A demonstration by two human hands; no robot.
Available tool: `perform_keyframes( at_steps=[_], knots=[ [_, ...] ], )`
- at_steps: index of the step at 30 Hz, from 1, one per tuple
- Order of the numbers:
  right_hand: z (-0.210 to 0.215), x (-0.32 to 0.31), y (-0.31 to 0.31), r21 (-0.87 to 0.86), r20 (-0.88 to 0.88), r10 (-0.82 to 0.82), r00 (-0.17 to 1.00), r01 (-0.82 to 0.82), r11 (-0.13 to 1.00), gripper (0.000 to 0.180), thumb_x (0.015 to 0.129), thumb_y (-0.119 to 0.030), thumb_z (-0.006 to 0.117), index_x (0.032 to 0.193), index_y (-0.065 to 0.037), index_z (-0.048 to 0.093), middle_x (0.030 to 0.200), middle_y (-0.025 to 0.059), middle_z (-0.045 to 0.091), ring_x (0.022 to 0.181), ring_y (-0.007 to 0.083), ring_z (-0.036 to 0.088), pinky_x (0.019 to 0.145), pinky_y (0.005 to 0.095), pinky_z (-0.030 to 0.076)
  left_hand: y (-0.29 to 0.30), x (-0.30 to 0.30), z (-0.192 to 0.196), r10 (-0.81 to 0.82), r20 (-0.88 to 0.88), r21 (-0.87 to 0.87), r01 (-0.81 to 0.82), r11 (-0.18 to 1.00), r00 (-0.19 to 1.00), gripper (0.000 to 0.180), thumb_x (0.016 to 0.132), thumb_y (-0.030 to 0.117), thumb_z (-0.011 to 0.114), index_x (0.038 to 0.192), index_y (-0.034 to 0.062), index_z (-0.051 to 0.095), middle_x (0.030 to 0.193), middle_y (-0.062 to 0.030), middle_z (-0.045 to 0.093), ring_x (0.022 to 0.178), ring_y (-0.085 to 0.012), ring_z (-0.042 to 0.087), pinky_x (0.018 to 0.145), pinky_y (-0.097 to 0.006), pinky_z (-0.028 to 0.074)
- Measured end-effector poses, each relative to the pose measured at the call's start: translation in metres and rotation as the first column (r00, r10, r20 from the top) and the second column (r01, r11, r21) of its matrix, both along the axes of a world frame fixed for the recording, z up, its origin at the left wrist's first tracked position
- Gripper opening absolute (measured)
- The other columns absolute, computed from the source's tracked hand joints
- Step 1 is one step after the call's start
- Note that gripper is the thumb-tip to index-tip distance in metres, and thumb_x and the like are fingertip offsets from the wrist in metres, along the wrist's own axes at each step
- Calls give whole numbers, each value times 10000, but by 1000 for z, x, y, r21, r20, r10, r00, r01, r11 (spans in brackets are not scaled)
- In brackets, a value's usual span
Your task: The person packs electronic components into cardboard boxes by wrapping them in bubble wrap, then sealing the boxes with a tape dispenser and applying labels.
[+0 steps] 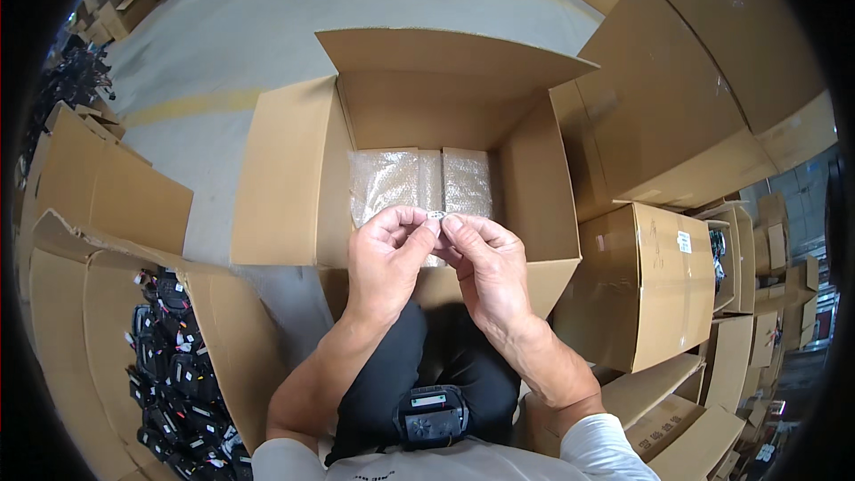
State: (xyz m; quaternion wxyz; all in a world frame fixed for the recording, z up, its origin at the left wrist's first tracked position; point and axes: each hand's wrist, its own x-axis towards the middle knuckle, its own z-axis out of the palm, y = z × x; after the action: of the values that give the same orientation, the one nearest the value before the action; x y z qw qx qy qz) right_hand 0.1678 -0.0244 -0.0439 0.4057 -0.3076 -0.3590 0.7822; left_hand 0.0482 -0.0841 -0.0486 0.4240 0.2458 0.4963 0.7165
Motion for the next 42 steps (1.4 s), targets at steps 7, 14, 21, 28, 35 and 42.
perform_keyframes(
  at_steps=[7, 14, 21, 28, 35, 42],
  knots=[
    [8, -40, 151, 899, 348, -504, 790, -128, 420, 417, 894, -186, 711, 1199, 80, 607, 1102, 207, 666, 989, 287, 671, 880, 384, 528, 29, -51, -10, 79, -169, -31, -85, 996, 982, 111, 945, 63, 643, 965, -46, 636, 884, -70, 693, 793, -67, 624, 702, -191, 482],
    [14, -72, 297, 846, 253, -853, 457, -532, -33, 448, 969, -409, 574, 997, 25, 680, 1127, 252, 639, 1033, 412, 616, 960, 485, 453, 92, -72, 25, 74, -292, 3, -76, 997, 954, 96, 916, 65, 692, 921, -23, 654, 806, 7, 640, 677, -12, 536, 585, -171, 428],
    [-140, -11, 211, 701, 532, -716, 452, -709, 74, 478, 884, -396, 675, 1150, -5, 603, 1189, 186, 600, 1162, 341, 557, 1001, 461, 433, 190, -101, -25, -55, -544, -236, -90, 968, 838, 183, 857, 132, 740, 879, -45, 696, 720, -17, 649, 639, -59, 562, 573, -219, 446],
    [-166, -13, 204, 713, 585, -684, 435, -678, 179, 638, 889, -336, 678, 1384, 14, 479, 1451, 201, 475, 1381, 338, 417, 1168, 474, 301, 276, -114, -117, -127, -432, -478, -107, 872, 893, 130, 863, 115, 722, 834, -10, 699, 641, -14, 609, 496, -78, 520, 418, -247, 373],
    [-173, -9, 212, 706, 599, -651, 466, -691, 156, 568, 882, -218, 658, 1367, 23, 489, 1450, 202, 475, 1369, 338, 428, 1164, 471, 312, 292, -128, -134, -152, -466, -514, -127, 848, 872, 142, 877, 94, 706, 771, 5, 678, 591, -26, 593, 422, -81, 492, 352, -245, 327],
    [-173, -13, 210, 717, 602, -637, 482, -677, 166, 512, 880, -159, 625, 1338, 33, 501, 1445, 199, 480, 1369, 335, 431, 1161, 476, 317, 299, -131, -137, -167, -545, -543, -194, 817, 821, 210, 818, 92, 747, 661, 8, 637, 556, -36, 585, 424, -110, 524, 374, -277, 380]
  ],
)
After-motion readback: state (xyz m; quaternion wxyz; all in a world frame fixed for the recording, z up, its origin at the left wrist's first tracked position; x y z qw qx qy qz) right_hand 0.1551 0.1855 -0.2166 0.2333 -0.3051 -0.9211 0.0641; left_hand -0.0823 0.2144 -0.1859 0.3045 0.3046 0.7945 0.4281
